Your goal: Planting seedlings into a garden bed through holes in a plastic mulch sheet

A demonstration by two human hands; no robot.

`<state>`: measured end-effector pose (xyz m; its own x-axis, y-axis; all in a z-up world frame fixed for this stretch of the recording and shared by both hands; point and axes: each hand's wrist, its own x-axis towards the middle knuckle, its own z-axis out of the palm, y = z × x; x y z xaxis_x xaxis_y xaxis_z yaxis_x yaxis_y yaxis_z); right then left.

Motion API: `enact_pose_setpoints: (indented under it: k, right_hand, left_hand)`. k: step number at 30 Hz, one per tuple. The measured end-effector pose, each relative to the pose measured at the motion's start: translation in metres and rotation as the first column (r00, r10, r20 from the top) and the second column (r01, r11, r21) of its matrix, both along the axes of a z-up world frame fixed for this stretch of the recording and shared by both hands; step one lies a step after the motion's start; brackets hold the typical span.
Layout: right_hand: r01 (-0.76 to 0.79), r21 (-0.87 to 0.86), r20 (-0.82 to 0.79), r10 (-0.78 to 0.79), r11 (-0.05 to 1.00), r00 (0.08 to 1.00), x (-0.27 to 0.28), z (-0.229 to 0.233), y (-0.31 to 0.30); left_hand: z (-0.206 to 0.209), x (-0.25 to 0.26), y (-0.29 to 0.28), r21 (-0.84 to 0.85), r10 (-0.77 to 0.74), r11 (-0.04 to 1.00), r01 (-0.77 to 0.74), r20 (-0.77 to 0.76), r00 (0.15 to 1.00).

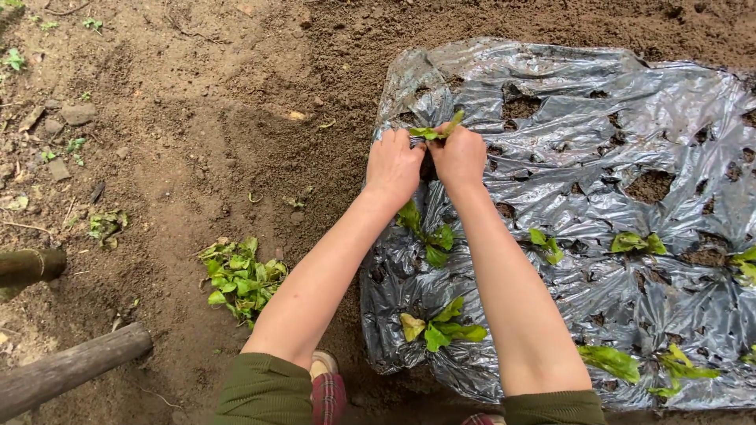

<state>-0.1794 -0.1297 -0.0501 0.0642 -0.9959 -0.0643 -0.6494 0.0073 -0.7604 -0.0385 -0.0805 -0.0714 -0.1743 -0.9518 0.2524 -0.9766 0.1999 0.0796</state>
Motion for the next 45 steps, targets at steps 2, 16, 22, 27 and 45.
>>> enact_pose_setpoints:
  k: [2, 16, 22, 27, 45]
  right_hand:
    - [-0.032, 0.011, -0.049, 0.033, 0.999, 0.998, 0.002, -0.002, -0.004]
    - [-0.182, 0.08, -0.252, 0.197, 0.98, 0.947, -0.029, -0.012, -0.017]
    - [-0.19, -0.113, -0.409, 0.129, 0.975, 0.903, -0.028, -0.056, -0.018]
    - [-0.182, -0.249, -0.485, 0.04, 0.951, 0.874, -0.024, -0.06, -0.019]
    - [-0.24, -0.248, -0.37, 0.137, 0.939, 0.919, -0.127, 0.06, 0.034]
  left_hand:
    - [-0.001, 0.005, 0.002, -0.015, -0.005, 1.0, 0.004, -0.035, 0.999]
    - [0.001, -0.005, 0.001, -0.08, -0.02, 0.997, 0.005, -0.183, 0.983]
    - [-0.015, -0.009, -0.002, -0.136, -0.011, 0.991, -0.013, -0.173, 0.985]
    - [0.004, -0.009, -0.004, -0.074, 0.015, 0.997, -0.028, -0.178, 0.984]
    - [0.065, 0.074, 0.046, -0.046, -0.072, 0.997, 0.06, -0.336, 0.939]
